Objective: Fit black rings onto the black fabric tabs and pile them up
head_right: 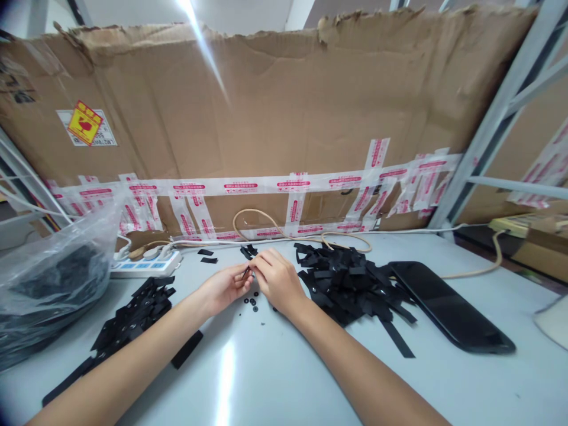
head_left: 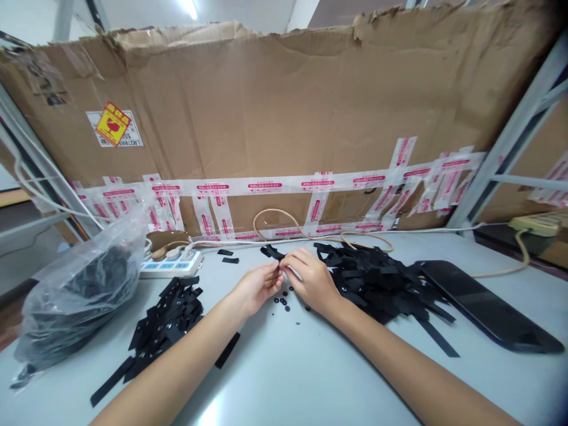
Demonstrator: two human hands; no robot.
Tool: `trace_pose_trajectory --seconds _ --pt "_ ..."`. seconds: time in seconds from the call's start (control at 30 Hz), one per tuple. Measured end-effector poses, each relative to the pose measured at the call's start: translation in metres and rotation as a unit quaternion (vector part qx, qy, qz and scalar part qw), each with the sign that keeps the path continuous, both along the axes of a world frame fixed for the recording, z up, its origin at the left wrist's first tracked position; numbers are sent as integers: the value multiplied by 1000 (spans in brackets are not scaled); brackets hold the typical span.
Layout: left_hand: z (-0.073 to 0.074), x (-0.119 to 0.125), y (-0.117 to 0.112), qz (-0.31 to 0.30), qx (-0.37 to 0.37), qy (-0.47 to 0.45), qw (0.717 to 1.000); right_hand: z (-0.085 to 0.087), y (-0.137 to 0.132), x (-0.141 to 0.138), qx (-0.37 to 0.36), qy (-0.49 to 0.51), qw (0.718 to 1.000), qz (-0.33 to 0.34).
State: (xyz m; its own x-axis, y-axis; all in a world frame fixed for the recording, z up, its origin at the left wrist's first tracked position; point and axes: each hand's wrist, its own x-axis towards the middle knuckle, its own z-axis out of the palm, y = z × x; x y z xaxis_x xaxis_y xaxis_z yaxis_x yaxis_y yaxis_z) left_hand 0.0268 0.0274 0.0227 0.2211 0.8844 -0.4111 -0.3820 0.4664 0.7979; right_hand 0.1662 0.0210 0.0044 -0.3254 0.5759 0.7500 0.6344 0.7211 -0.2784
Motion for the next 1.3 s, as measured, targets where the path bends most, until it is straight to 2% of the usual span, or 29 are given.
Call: trace_pose_trajectory --seconds 0.1,0.23,0.37,0.47,0.7,1.0,1.1,1.2,1.3 --pt "-1 0 1 23 24 7 999 0 0 -1 -26 39 999 0" --pt "-2 -1 2 44 59 44 996 -1 2 -5 -124 125 984 -12" --pt "-4 -1 2 22 123 103 987 -3 6 -8 -249 209 946 -13" --pt "-5 -1 1 3 161 139 977 -5 9 -7 -307 257 916 9" --pt "-1 -1 -3 -14 161 149 976 -6 15 -3 -336 317 886 30" --pt "1 -1 -3 -34 182 151 971 4 10 -3 -429 395 810 51" --pt "1 0 -3 -38 177 148 972 3 11 -2 -429 376 821 27" --pt "2 -1 -3 -31 165 160 973 2 14 3 -386 314 867 -22" --pt "2 -3 0 10 138 185 973 4 14 13 -335 180 923 -59"
